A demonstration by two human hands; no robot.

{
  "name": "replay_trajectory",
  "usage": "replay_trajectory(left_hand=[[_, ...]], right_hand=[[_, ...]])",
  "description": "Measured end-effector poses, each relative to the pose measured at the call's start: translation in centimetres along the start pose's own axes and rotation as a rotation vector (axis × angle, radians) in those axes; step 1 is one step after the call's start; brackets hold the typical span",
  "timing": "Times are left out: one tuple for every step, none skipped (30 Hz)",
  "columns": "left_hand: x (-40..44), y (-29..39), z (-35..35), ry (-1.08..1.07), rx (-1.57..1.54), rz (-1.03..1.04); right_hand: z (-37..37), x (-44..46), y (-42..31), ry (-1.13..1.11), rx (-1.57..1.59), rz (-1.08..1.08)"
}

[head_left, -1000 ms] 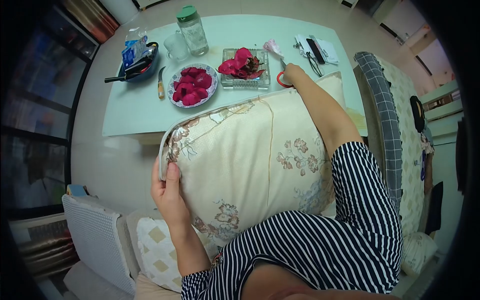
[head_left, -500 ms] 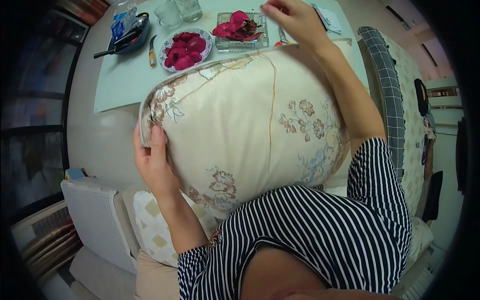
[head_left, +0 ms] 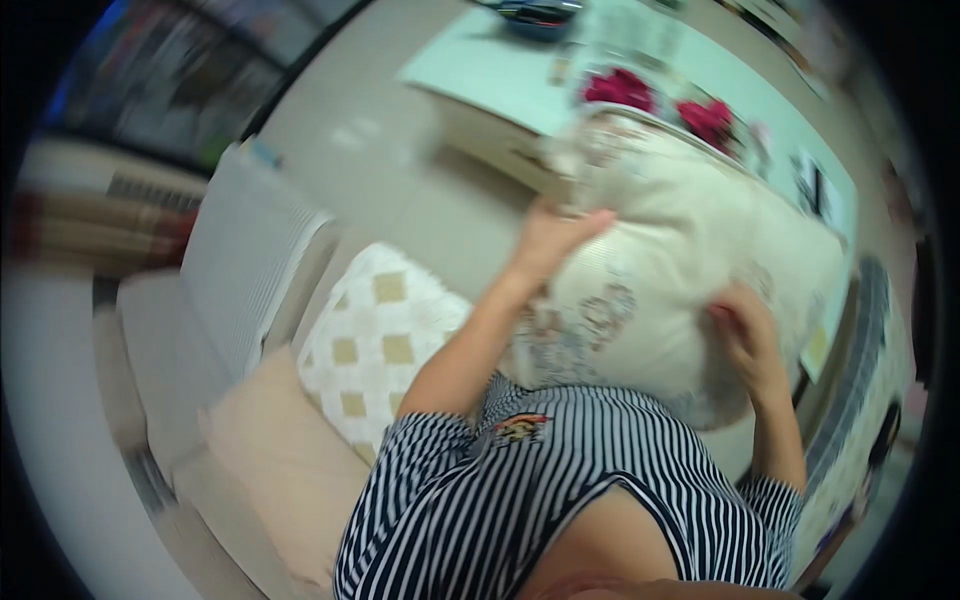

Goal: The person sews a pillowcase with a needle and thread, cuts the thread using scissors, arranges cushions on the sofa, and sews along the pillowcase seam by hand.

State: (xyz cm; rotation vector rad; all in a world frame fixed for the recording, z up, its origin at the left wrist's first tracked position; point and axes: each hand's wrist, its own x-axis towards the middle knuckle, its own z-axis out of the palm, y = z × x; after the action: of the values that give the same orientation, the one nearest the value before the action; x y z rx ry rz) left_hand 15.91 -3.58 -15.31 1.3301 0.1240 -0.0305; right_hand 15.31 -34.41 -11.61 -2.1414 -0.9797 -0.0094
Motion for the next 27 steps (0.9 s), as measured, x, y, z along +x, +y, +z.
replay_trajectory(left_hand=[[-0.8, -0.1, -0.1, -0.028, -0.134, 0.049], [-1.8, 0.1, -0.2, -0.073, -0.265, 0.099], [-2.7, 0.3, -0.8, -0.078, -0.298, 0.135], [-3.8, 0.6, -1.0, -0.098, -0.334, 0.164], [-4.6, 0.8, -1.8, -0.121, -0.386, 0.213], [-4.1, 3.0, -0.2, -0.080, -0.396, 0.209], [-4.6, 3.5, -0.3, -0.038, -0.430, 0.226], [-5.5, 4.2, -0.9, -0.009, -0.464, 0.260], [-6.1, 5.4, -1.8, 0.042, -0.420, 0.350], [-6.6, 6.2, -3.4, 0.105, -0.393, 0.398], [-7.2, 7.7, -4.7, 0.202, -0.377, 0.461], [-8.0, 9.2, -6.3, 0.297, -0.320, 0.532], [-9.2, 10.9, -8.2, 0.395, -0.244, 0.647], [-10.5, 12.4, -10.1, 0.512, -0.145, 0.756], [-12.2, 13.7, -12.3, 0.634, -0.002, 0.882], [-14.0, 14.9, -15.0, 0.776, 0.234, 1.039], [-15.9, 16.1, -18.2, 0.949, 0.568, 1.232], [-18.1, 17.8, -20.7, 1.077, 0.742, 1.360], [-20.4, 19.3, -22.9, 1.144, 0.782, 1.455], [-22.9, 21.4, -23.4, 1.208, 0.677, 1.396], [-25.3, 23.6, -24.0, 1.264, 0.567, 1.337], [-26.8, 24.6, -25.8, 1.313, 0.303, 1.338], [-27.8, 24.9, -26.9, 1.417, 0.253, 1.393], [-28.5, 24.6, -27.5, 1.592, 0.266, 1.354], [-29.3, 23.9, -28.7, 1.791, 0.199, 1.204], [-30.7, 22.1, -32.1, 1.919, 0.103, 1.116], [-34.9, 18.9, -39.1, 1.819, 0.354, 1.050]], right_hand=[[1.0, -1.2, -0.1, 0.160, 0.180, 0.235], [2.0, -2.7, 1.4, 0.322, 0.529, 0.267], [2.4, -2.4, 0.7, 0.477, 0.561, 0.227], [2.5, -2.9, 0.1, 0.641, 0.720, 0.171], [2.0, -1.6, -1.9, 0.576, 0.757, -0.047], [-1.7, -0.3, -2.5, 0.539, 0.861, -0.114], [-2.3, 0.2, -3.1, 0.555, 0.954, -0.200], [-2.3, 0.6, -4.3, 0.574, 1.037, -0.305], [-2.8, 1.1, -5.1, 0.563, 1.043, -0.314], [-3.2, 1.5, -5.7, 0.507, 1.175, -0.375], [-3.4, 2.0, -6.2, 0.448, 1.307, -0.436], [-3.4, 2.6, -6.8, 0.439, 1.311, -0.445], [-3.5, 3.3, -7.3, 0.367, 1.384, -0.453], [-3.3, 3.7, -7.9, 0.299, 1.453, -0.456], [-2.9, 4.3, -8.2, 0.232, 1.493, -0.438], [-2.3, 4.6, -8.0, 0.241, 1.490, -0.447], [-1.6, 4.9, -7.5, 0.205, 1.453, -0.414], [-0.9, 5.2, -7.2, 0.172, 1.416, -0.377], [-0.1, 5.6, -7.5, 0.155, 1.442, -0.350], [0.8, 6.1, -7.9, 0.142, 1.464, -0.325], [1.5, 6.3, -7.8, 0.119, 1.471, -0.247], [2.1, 6.4, -7.6, 0.102, 1.478, -0.161], [2.7, 6.4, -7.4, 0.116, 1.450, -0.067], [3.2, 6.5, -7.4, 0.135, 1.420, 0.033], [3.7, 6.7, -7.4, 0.156, 1.386, 0.068], [4.1, 6.8, -7.5, 0.181, 1.349, 0.102], [4.4, 6.7, -7.6, 0.180, 1.311, 0.125]])
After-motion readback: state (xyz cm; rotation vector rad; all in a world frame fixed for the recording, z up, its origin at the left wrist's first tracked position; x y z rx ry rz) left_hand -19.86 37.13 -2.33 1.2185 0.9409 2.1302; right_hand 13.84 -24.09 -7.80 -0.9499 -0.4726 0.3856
